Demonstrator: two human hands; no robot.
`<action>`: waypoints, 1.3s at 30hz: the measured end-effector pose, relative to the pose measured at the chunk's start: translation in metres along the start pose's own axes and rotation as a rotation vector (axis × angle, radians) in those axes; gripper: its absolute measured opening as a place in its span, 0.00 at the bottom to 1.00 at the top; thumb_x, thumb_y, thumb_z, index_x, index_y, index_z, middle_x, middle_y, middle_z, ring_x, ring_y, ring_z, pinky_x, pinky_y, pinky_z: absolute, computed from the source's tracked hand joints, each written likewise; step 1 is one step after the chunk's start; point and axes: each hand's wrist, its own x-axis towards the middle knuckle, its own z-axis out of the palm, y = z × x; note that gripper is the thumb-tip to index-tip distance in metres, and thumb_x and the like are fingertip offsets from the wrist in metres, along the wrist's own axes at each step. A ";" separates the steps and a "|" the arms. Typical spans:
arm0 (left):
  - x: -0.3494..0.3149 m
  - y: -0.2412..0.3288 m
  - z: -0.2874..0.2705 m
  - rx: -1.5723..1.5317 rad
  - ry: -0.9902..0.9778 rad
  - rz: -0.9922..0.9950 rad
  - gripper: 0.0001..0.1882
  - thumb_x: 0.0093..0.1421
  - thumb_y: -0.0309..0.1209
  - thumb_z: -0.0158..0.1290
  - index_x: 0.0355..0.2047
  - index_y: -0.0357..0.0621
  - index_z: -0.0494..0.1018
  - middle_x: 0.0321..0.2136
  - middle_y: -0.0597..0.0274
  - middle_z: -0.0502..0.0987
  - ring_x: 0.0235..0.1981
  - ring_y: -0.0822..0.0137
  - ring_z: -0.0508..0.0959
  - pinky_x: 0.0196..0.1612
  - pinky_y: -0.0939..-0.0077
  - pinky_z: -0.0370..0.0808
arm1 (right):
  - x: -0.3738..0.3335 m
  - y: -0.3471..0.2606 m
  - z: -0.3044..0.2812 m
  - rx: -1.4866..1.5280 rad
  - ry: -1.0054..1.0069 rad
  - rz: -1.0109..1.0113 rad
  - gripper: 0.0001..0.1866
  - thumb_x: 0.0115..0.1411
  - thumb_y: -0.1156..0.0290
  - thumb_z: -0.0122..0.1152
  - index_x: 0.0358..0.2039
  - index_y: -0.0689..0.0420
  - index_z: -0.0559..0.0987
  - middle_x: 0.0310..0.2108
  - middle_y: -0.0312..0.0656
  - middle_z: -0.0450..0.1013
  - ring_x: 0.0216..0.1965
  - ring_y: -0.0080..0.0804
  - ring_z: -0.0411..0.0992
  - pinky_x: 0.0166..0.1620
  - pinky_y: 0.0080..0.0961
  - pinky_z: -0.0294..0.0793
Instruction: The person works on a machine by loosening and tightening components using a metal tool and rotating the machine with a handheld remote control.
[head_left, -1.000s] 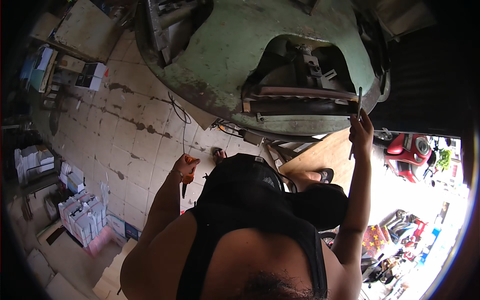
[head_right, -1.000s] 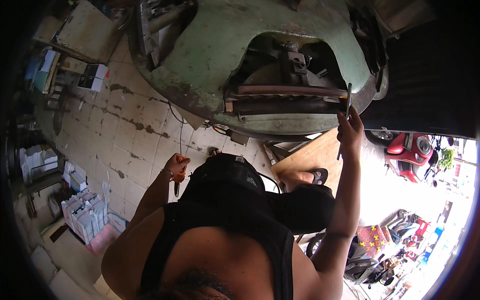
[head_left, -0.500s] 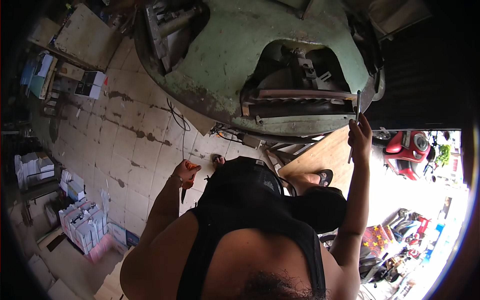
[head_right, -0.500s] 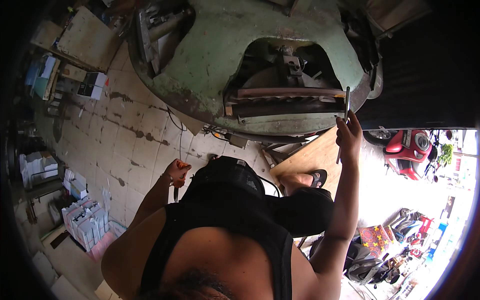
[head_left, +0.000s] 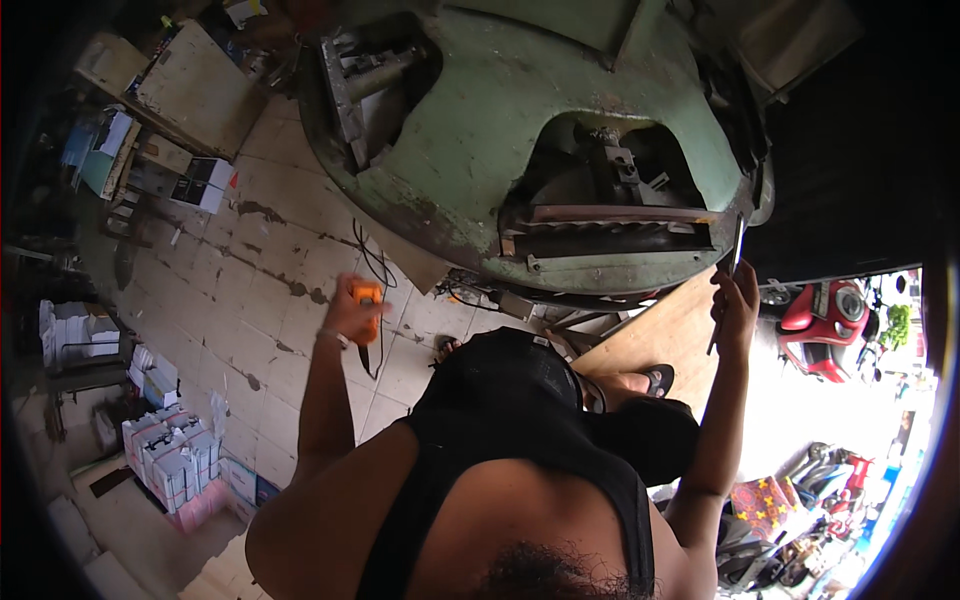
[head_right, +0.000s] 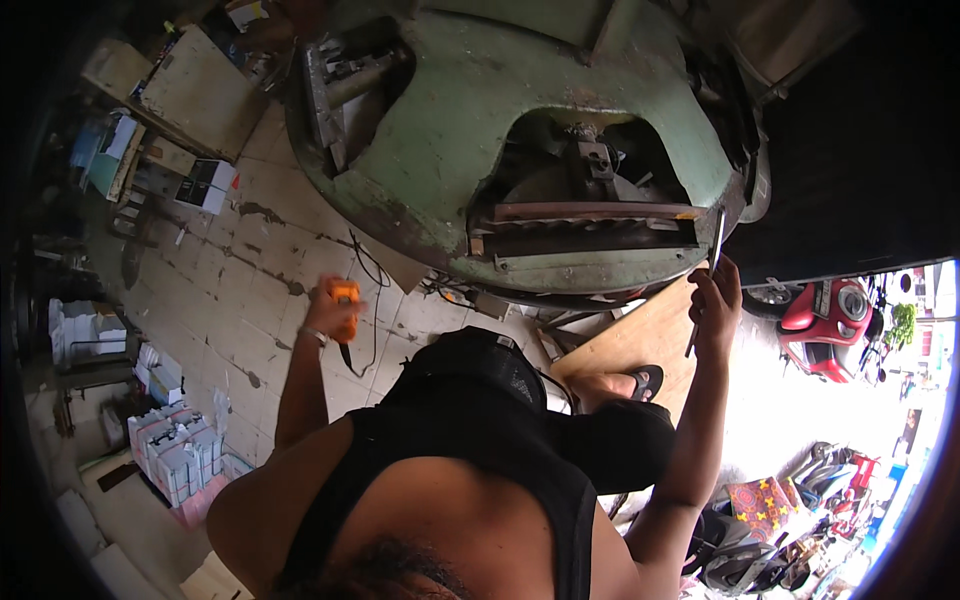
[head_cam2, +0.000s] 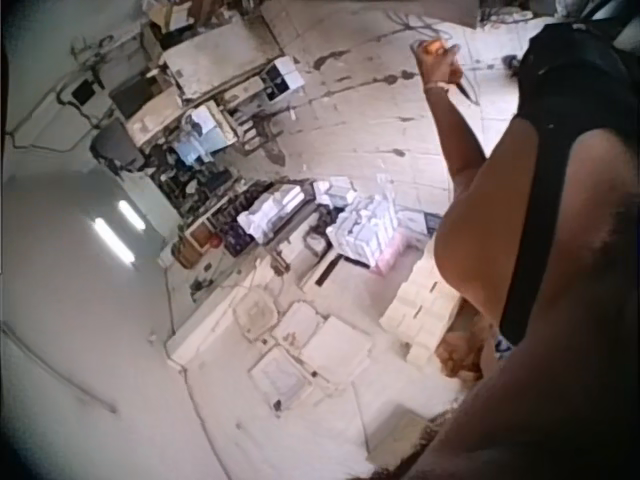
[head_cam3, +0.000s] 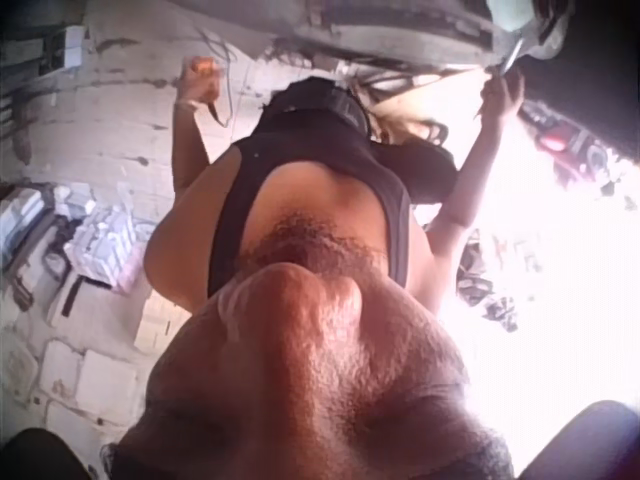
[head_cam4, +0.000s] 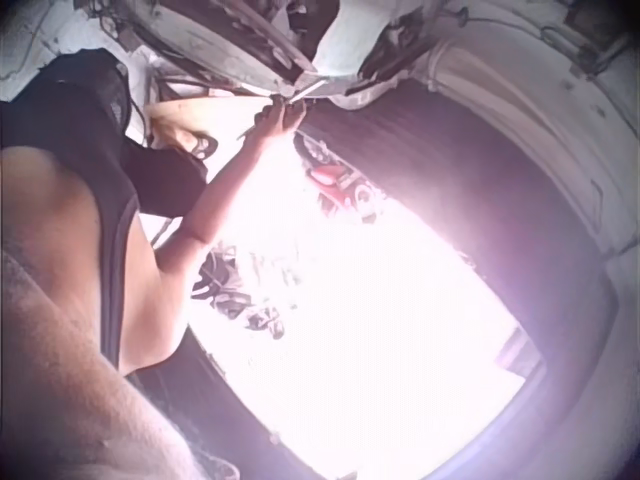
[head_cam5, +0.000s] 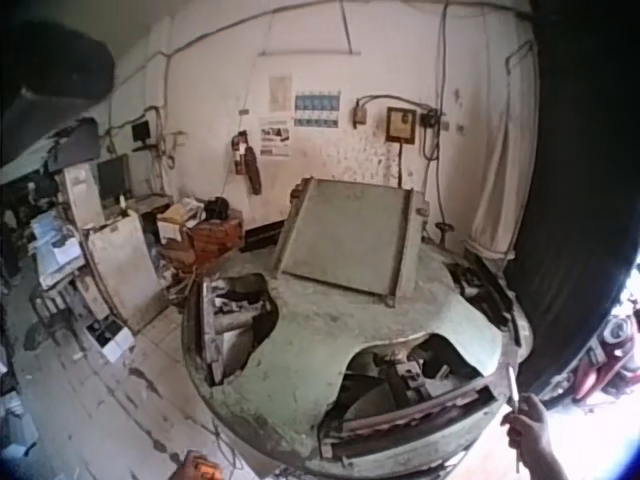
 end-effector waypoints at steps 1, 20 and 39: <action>0.006 0.019 -0.023 -0.032 0.039 0.046 0.49 0.42 0.40 0.78 0.58 0.45 0.57 0.50 0.55 0.72 0.48 0.61 0.77 0.49 0.63 0.80 | 0.001 0.001 -0.003 -0.001 -0.006 -0.008 0.22 0.63 0.79 0.57 0.58 0.56 0.71 0.32 0.32 0.76 0.19 0.09 0.58 0.19 0.10 0.53; 0.167 0.275 -0.018 0.857 0.670 0.650 0.31 0.53 0.53 0.67 0.51 0.51 0.74 0.51 0.57 0.78 0.55 0.51 0.75 0.58 0.58 0.72 | -0.033 -0.005 -0.016 -0.020 0.049 -0.005 0.22 0.63 0.77 0.55 0.58 0.54 0.71 0.35 0.34 0.76 0.21 0.11 0.60 0.20 0.10 0.58; 0.094 0.388 0.176 0.299 -0.453 1.251 0.24 0.59 0.28 0.64 0.57 0.50 0.76 0.47 0.57 0.84 0.43 0.61 0.83 0.47 0.66 0.79 | -0.029 -0.048 0.082 -0.508 -0.240 -0.152 0.22 0.64 0.77 0.57 0.59 0.51 0.74 0.29 0.43 0.79 0.25 0.29 0.77 0.30 0.29 0.75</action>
